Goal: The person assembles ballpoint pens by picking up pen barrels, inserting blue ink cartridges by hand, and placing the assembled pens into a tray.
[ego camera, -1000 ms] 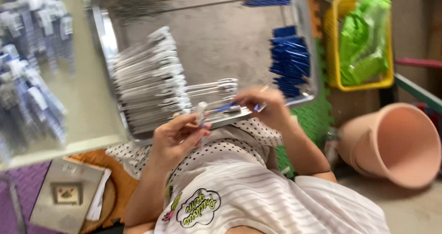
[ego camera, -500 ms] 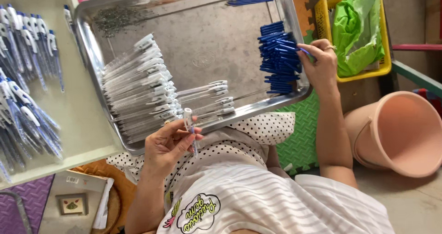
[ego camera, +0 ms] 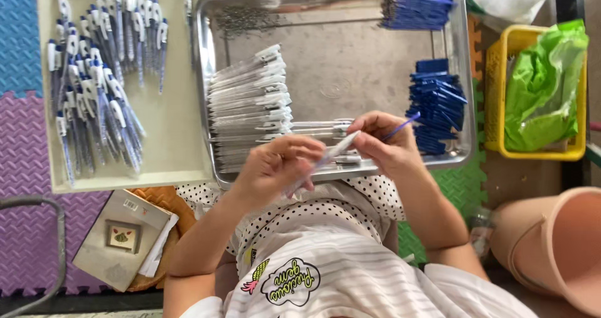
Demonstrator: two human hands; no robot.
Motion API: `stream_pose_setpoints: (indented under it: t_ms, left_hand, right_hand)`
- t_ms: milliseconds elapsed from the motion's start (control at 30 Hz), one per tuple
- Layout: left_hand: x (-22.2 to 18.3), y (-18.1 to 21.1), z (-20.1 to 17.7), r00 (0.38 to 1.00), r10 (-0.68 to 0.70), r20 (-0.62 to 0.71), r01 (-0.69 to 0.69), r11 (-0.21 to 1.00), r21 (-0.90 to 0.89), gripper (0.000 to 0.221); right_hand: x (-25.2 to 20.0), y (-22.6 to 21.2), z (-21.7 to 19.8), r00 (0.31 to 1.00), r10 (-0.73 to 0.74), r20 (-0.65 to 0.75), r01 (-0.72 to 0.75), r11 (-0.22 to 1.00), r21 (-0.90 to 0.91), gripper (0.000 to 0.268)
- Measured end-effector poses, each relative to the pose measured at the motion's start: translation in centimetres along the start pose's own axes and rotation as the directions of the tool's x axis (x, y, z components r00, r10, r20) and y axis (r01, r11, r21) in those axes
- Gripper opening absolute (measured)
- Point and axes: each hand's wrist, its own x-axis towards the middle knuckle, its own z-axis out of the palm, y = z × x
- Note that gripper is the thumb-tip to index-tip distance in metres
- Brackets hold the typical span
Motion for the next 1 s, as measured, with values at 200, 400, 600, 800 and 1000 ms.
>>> stream_pose_setpoints:
  t_ms: [200,400,600,800,1000]
  left_hand:
    - [0.4,-3.2,-2.8,0.948,0.219,-0.232,-0.194,0.973,0.127,0.04]
    - [3.2,1.4,-2.6,0.88,0.372,-0.297,-0.304,0.919,0.251,0.016]
    - [3.6,2.7,-3.3,0.861,0.404,-0.31,-0.355,0.913,0.203,0.019]
    - [4.1,3.2,-3.3,0.823,0.382,-0.421,-0.363,0.923,0.129,0.025]
    - [6.2,0.9,-2.7,0.949,0.303,-0.089,-0.28,0.937,0.208,0.016]
  right_hand:
    - [0.3,4.3,2.9,0.977,0.204,-0.058,-0.167,0.91,0.379,0.015]
    - [0.3,4.9,2.6,0.99,0.113,-0.088,-0.088,0.966,0.244,0.019]
    - [0.3,5.1,-0.5,0.993,-0.017,-0.121,0.022,0.999,0.04,0.016]
    - [-0.4,3.8,-0.8,0.984,-0.017,-0.179,0.023,0.999,0.032,0.016]
    - [0.8,2.4,-3.8,0.98,-0.18,-0.085,0.153,0.954,-0.259,0.014]
